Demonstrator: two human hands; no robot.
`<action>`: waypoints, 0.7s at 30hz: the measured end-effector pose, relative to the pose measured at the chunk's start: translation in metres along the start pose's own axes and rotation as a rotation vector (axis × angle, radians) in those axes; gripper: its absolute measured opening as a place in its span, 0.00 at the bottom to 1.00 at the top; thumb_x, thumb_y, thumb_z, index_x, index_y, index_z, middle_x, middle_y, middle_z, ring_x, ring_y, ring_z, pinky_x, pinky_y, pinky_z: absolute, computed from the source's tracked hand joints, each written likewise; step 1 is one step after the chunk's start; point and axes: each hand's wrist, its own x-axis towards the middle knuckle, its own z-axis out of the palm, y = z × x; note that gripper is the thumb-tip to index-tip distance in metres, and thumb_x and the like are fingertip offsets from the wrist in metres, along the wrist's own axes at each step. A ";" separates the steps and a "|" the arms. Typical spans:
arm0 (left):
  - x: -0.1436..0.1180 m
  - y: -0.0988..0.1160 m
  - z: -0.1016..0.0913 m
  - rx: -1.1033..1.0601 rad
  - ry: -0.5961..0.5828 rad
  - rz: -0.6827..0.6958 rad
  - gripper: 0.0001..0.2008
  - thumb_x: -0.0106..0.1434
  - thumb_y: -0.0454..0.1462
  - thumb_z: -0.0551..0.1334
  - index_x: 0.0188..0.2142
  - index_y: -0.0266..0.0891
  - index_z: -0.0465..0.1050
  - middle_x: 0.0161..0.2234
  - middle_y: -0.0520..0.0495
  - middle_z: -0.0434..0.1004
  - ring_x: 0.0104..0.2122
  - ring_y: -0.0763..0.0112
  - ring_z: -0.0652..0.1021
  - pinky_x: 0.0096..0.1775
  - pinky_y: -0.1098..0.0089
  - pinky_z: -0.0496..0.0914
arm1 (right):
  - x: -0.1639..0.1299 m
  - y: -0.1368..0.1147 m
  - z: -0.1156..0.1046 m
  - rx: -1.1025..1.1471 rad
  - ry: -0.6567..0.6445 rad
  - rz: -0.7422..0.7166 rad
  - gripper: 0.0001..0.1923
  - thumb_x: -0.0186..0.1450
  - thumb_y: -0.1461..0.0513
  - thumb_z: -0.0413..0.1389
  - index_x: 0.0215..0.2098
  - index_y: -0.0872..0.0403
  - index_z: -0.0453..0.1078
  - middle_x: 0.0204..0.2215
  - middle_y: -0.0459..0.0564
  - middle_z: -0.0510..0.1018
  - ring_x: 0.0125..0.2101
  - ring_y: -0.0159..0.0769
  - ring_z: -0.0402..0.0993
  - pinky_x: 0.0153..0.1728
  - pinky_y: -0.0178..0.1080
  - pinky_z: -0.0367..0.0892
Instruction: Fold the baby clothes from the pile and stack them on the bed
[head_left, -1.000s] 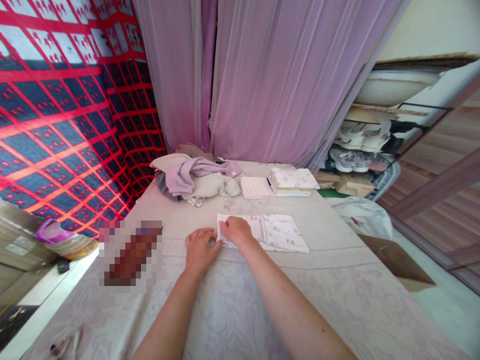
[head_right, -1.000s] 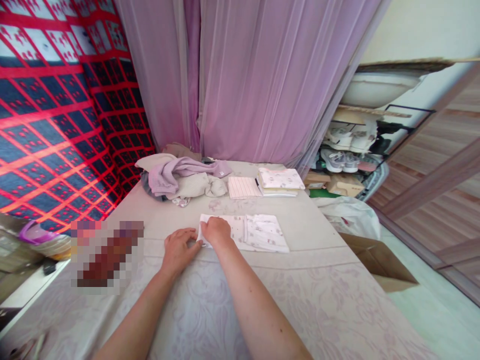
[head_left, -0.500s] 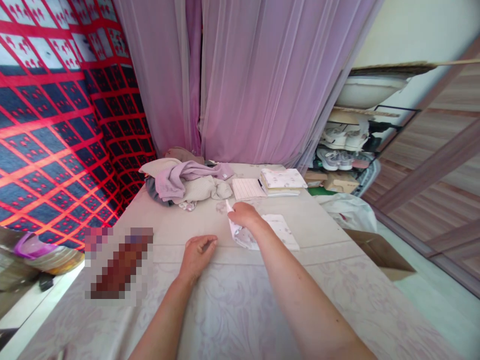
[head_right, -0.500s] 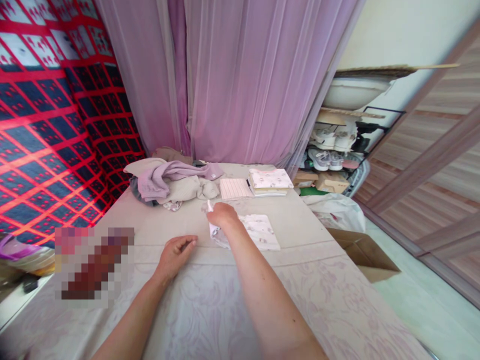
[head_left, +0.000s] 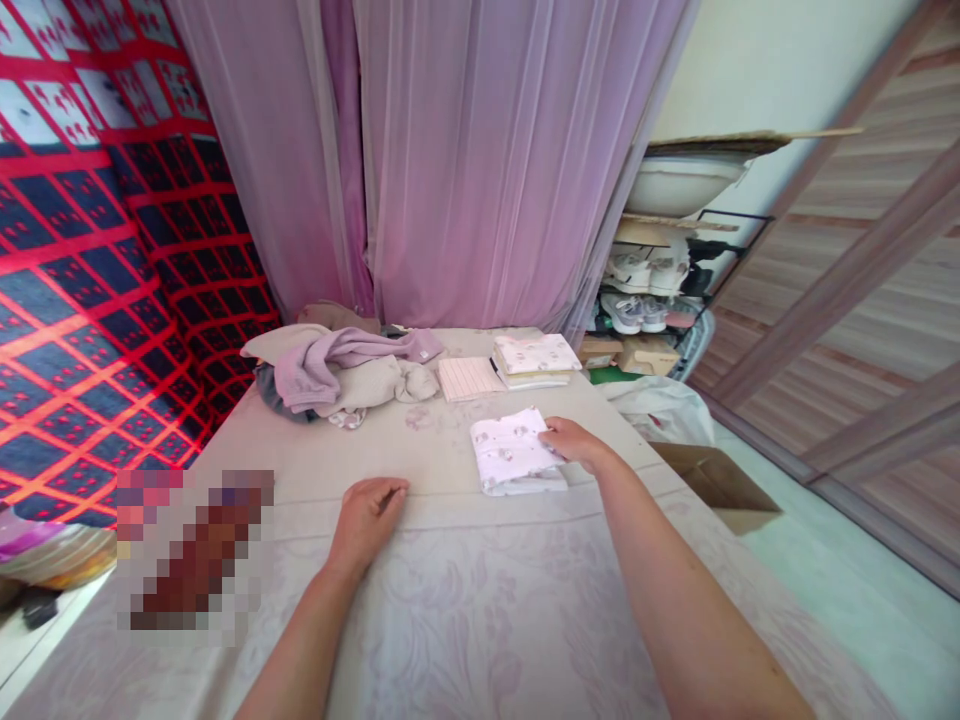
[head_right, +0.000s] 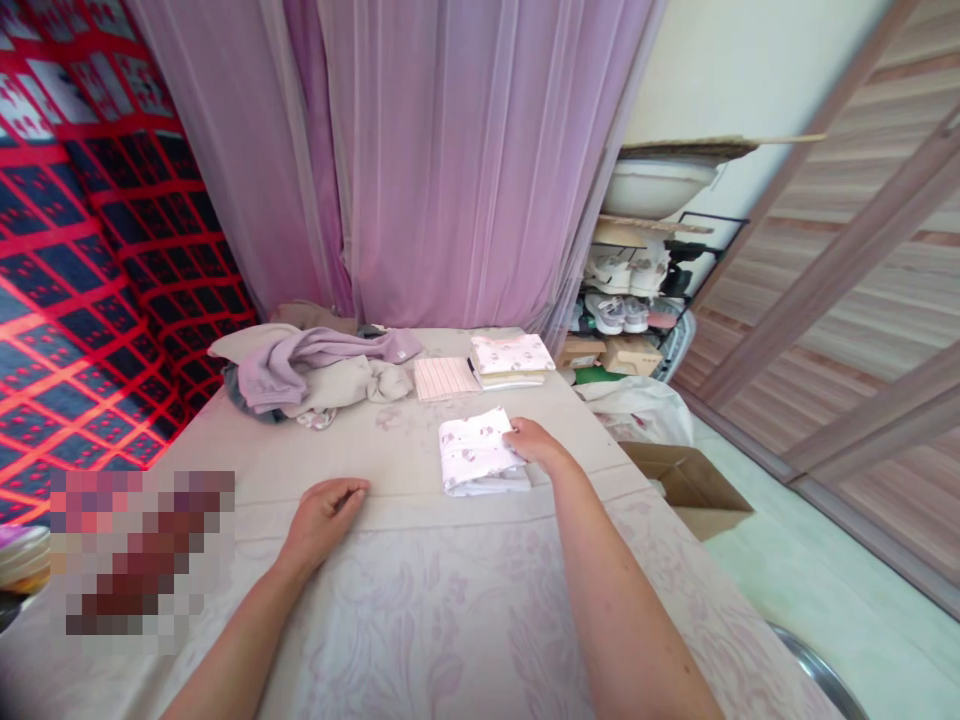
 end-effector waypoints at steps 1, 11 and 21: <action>0.000 0.000 0.000 0.008 -0.003 0.007 0.15 0.63 0.44 0.54 0.36 0.44 0.78 0.36 0.48 0.82 0.38 0.64 0.79 0.46 0.62 0.70 | 0.000 0.007 0.004 -0.003 0.023 0.002 0.13 0.58 0.68 0.49 0.39 0.59 0.72 0.25 0.46 0.76 0.24 0.30 0.68 0.25 0.30 0.60; 0.001 0.003 -0.002 0.055 -0.011 0.028 0.14 0.62 0.45 0.54 0.35 0.45 0.78 0.35 0.48 0.82 0.37 0.64 0.80 0.45 0.62 0.71 | -0.006 0.040 0.029 -0.070 0.171 0.016 0.26 0.63 0.62 0.50 0.60 0.54 0.61 0.33 0.49 0.78 0.35 0.36 0.72 0.36 0.34 0.62; 0.000 0.001 0.001 0.022 0.024 -0.020 0.15 0.62 0.46 0.55 0.37 0.44 0.78 0.37 0.48 0.82 0.39 0.63 0.79 0.46 0.63 0.72 | -0.008 -0.006 0.033 0.307 0.250 -0.089 0.30 0.63 0.58 0.51 0.62 0.57 0.56 0.24 0.41 0.74 0.26 0.31 0.71 0.28 0.31 0.63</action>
